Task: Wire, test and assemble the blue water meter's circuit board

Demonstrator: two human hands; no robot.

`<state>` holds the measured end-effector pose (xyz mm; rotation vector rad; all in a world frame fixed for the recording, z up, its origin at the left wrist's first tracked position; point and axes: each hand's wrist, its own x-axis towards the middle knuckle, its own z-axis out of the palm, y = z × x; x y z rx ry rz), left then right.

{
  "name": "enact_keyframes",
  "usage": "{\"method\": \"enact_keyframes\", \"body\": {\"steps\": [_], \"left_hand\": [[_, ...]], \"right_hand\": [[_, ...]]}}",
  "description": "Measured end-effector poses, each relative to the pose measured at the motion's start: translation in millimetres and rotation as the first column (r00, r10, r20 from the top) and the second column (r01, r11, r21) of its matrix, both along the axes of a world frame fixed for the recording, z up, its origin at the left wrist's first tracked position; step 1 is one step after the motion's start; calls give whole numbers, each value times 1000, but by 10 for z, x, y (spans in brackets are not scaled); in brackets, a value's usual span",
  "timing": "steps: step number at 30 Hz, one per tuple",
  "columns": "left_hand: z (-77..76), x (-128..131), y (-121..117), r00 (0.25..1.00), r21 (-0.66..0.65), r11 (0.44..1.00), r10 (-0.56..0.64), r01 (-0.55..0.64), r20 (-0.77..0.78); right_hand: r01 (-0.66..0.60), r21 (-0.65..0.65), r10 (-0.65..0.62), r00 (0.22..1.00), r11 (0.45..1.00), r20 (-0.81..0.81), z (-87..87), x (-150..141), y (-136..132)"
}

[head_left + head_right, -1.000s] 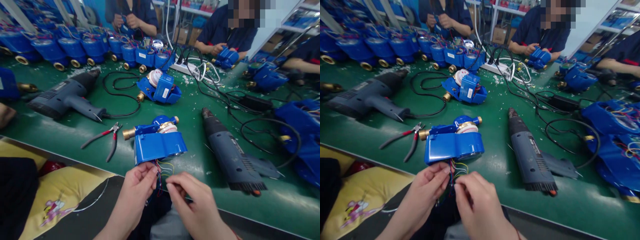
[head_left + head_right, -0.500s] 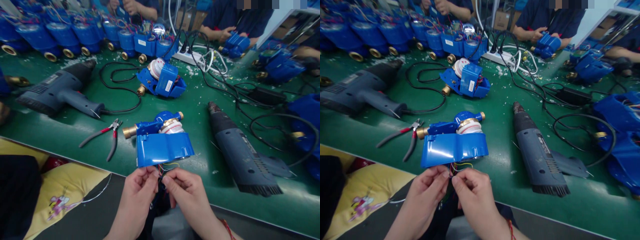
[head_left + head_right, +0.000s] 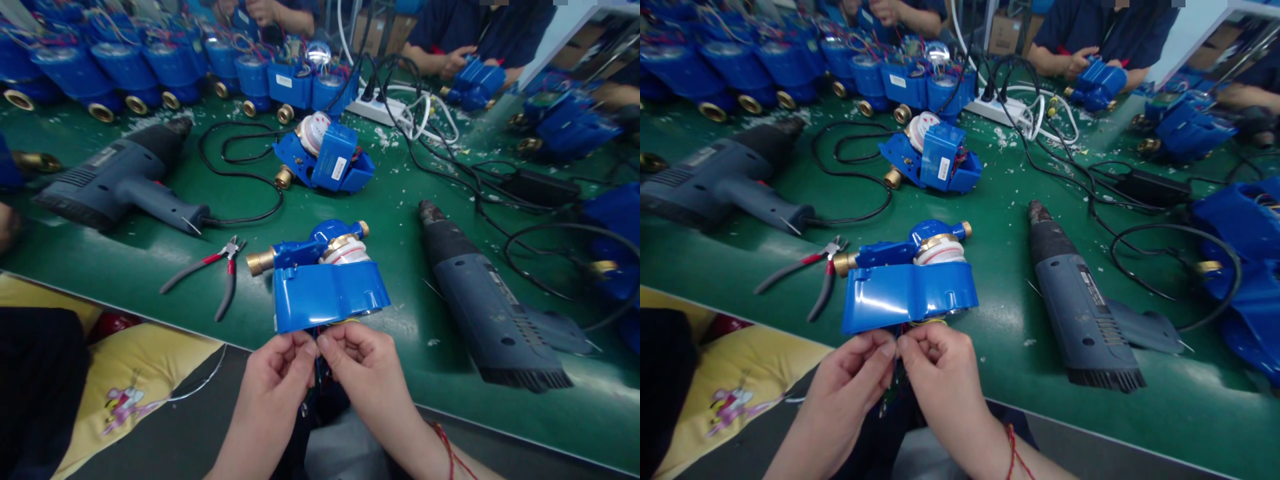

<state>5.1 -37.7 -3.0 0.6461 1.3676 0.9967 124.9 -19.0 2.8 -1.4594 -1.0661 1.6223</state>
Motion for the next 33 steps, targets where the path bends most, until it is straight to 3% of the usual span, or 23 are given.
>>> {"method": "enact_keyframes", "body": {"steps": [7,12,15,17,19,22,25,30,33], "left_hand": [[54,2,-64,997,8,998,-69,69,30],[61,28,-60,984,-24,994,-104,109,142],[67,23,-45,982,-26,994,-103,108,156],[72,15,-44,983,-25,994,-104,109,150],[80,11,-46,984,-20,995,-95,99,152],[97,19,-49,984,-26,997,-74,79,165],[114,43,-46,981,-57,997,-41,53,188],[149,137,1,963,-77,995,85,-68,254],[172,200,50,927,-90,990,137,-112,349]], "right_hand": [[-34,70,43,991,997,-127,-58,83,-59],[-55,-9,53,979,998,-197,-84,86,-85],[-15,126,17,1000,992,-17,-105,88,-94],[-50,325,-15,981,945,195,-118,96,-103],[-132,524,-73,933,841,352,-127,107,-112],[-197,679,-160,891,707,425,-129,122,-125],[-199,694,-169,890,692,424,-115,129,-129],[-198,651,-78,926,733,370,-97,106,-103],[-220,675,-93,914,704,394,-103,102,-83]]}}
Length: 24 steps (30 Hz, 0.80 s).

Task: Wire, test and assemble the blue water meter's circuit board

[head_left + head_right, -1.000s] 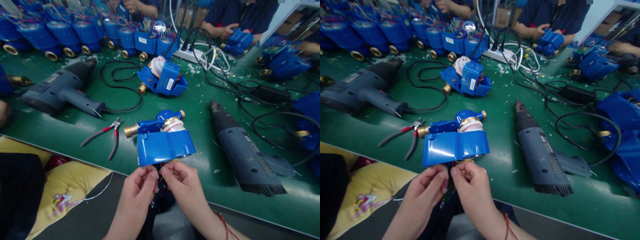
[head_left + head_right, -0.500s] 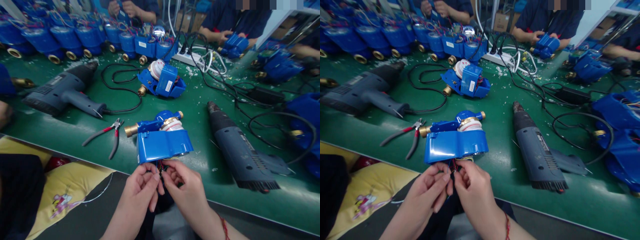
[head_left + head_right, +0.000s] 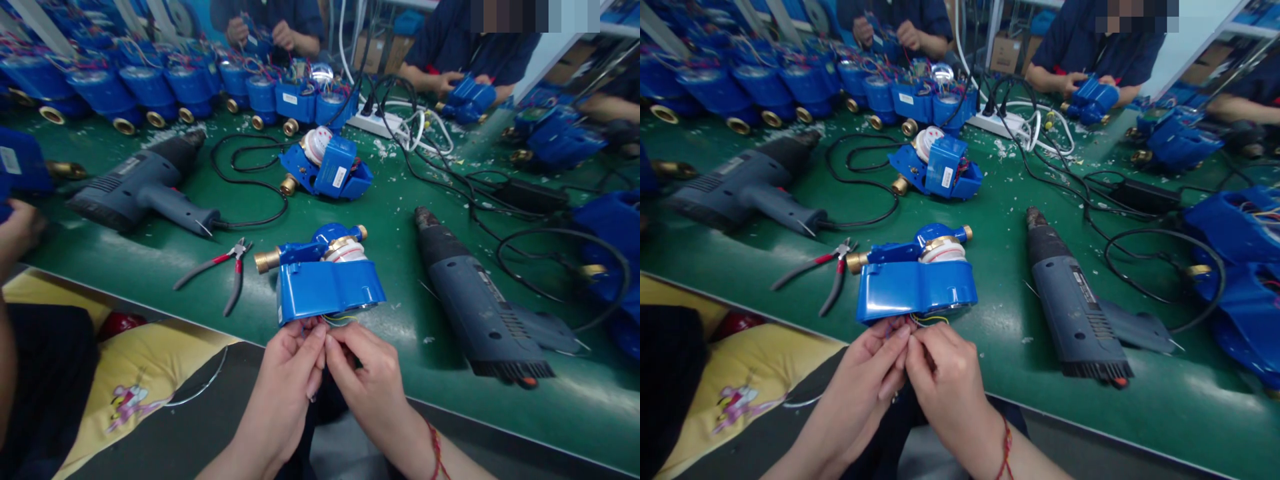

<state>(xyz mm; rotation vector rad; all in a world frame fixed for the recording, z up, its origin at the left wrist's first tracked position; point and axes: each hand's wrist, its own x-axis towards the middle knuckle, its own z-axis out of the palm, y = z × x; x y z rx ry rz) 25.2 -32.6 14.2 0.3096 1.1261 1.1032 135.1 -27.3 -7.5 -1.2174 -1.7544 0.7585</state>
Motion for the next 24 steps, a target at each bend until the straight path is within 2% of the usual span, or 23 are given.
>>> {"method": "enact_keyframes", "body": {"steps": [4,7,14,21,24], "left_hand": [[14,23,23,995,-3,999,42,-41,88],[3,-4,5,992,-25,997,68,-66,105],[-21,-26,2,990,-70,994,87,-80,112],[4,11,31,991,-67,992,112,-107,74],[4,4,35,993,-72,995,72,-65,89]], "right_hand": [[26,40,-26,1000,999,15,-8,38,4],[-16,67,14,999,998,31,-3,78,-4],[-146,257,70,956,955,285,-13,112,-22],[-71,309,1,975,949,220,-21,86,-1],[-91,292,45,986,952,159,-19,88,6]]}}
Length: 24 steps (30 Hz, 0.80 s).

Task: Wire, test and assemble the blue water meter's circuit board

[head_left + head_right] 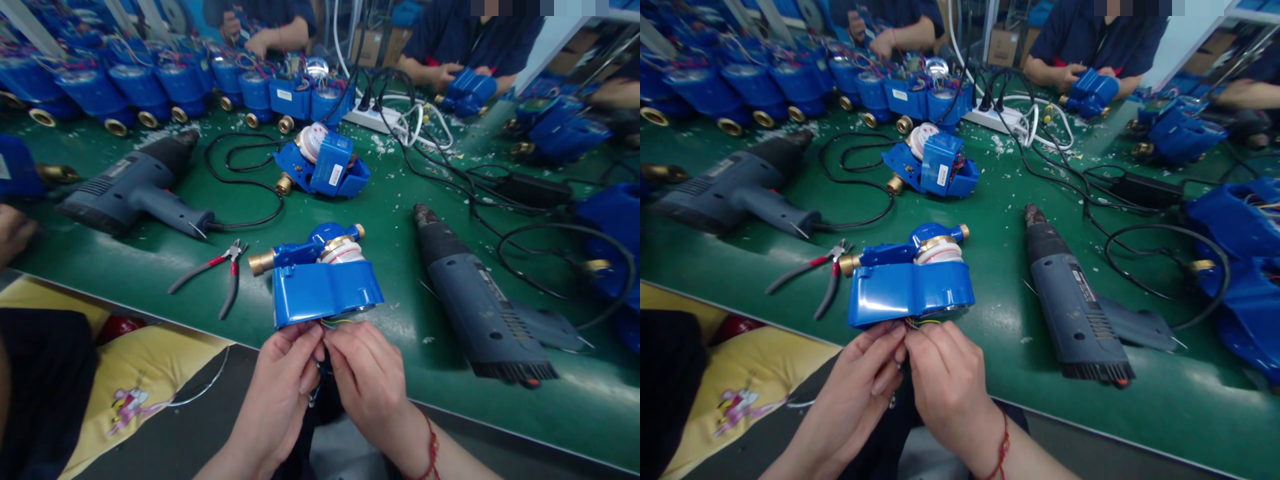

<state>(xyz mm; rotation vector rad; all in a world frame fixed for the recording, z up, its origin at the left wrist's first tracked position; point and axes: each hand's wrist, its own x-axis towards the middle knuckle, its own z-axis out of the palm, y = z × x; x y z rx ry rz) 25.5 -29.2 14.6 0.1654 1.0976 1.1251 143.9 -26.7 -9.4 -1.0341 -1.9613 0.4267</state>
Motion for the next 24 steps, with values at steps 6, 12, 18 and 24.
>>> {"method": "enact_keyframes", "body": {"steps": [6,12,18,24], "left_hand": [[3,2,30,999,7,1000,-12,11,36],[39,28,37,999,17,1000,3,-4,51],[40,12,21,1000,-3,1000,-9,9,17],[36,-49,-12,995,25,996,-90,91,-38]], "right_hand": [[50,120,-54,998,992,33,-62,16,-29],[-9,264,-24,992,964,121,-202,77,-38],[-103,231,89,994,967,66,-132,110,-35],[37,-205,-84,971,978,-223,75,68,-79]]}}
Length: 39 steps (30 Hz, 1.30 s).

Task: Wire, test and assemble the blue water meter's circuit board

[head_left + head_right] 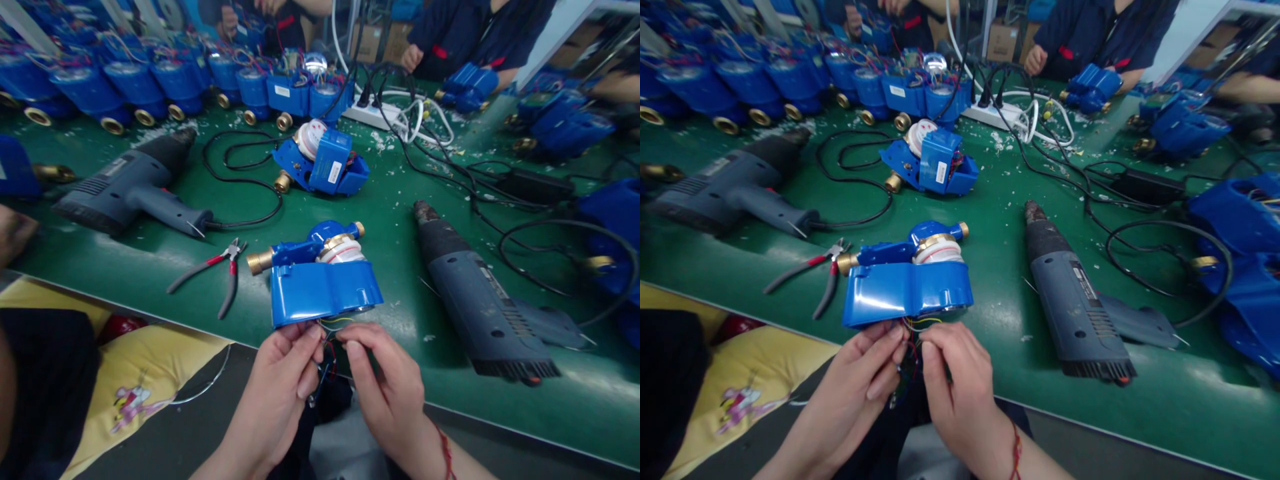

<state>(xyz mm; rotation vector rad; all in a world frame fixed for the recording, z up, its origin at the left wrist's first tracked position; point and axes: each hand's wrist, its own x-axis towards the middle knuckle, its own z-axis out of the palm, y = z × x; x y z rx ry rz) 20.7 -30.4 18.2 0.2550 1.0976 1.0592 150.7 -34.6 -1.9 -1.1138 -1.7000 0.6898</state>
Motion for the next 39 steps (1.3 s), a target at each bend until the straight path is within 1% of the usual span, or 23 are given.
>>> {"method": "enact_keyframes", "body": {"steps": [1,2,3,4,5,6,7,8,9,10,11,17,20,24,28,30,33,36,39], "left_hand": [[0,-9,-6,1000,0,1000,-12,12,-17],[1,-18,-11,999,-2,1000,-22,22,-39],[1,-26,-13,998,-5,1000,-24,24,-63],[2,-33,-13,996,-9,1000,-26,25,-88],[2,-40,-10,993,-10,1000,-25,24,-111],[2,-46,-8,991,-11,1000,-25,24,-131],[0,-52,-6,988,-9,1000,-29,28,-150],[-5,-57,-6,985,-6,999,-38,37,-167],[-14,-63,-10,982,0,999,-48,49,-185],[-26,-68,-18,977,9,998,-59,62,-203],[-43,-74,-29,972,19,997,-70,76,-226],[-150,-108,-89,926,58,986,-126,157,-355],[-157,-115,-93,925,61,985,-128,160,-359],[-148,-116,-110,929,68,984,-134,167,-346],[-147,-117,-134,927,52,985,-138,166,-347],[-139,-116,-134,924,53,986,-129,159,-360],[-116,-123,-123,908,54,982,-145,180,-393],[-98,-147,-122,890,50,972,-187,228,-415],[-96,-187,-133,874,58,962,-215,266,-436]], "right_hand": [[4,-103,-7,1000,995,-29,25,-14,3],[-21,-227,3,997,974,-80,46,-28,12],[-74,-363,19,988,929,-153,62,-41,27],[-143,-489,23,970,860,-243,73,-51,46],[-217,-593,9,943,775,-333,80,-57,68],[-286,-666,-17,912,689,-409,82,-58,92],[-343,-713,-44,885,612,-463,81,-55,115],[-385,-741,-62,866,550,-496,77,-48,135],[-413,-759,-73,855,503,-514,72,-39,150],[-426,-771,-83,850,474,-521,66,-29,161],[-428,-777,-89,849,462,-521,60,-21,166],[-393,-783,-111,859,481,-500,22,-27,133],[-416,-766,-121,838,490,-532,12,-44,118],[-462,-734,-85,816,498,-572,23,-49,109],[-441,-737,-45,843,513,-536,31,-48,97],[-407,-743,-37,865,532,-500,29,-60,91],[-350,-731,-45,887,585,-460,13,-90,78],[-324,-699,-48,889,638,-456,-14,-113,50],[-315,-679,-46,888,663,-457,-43,-112,8]]}}
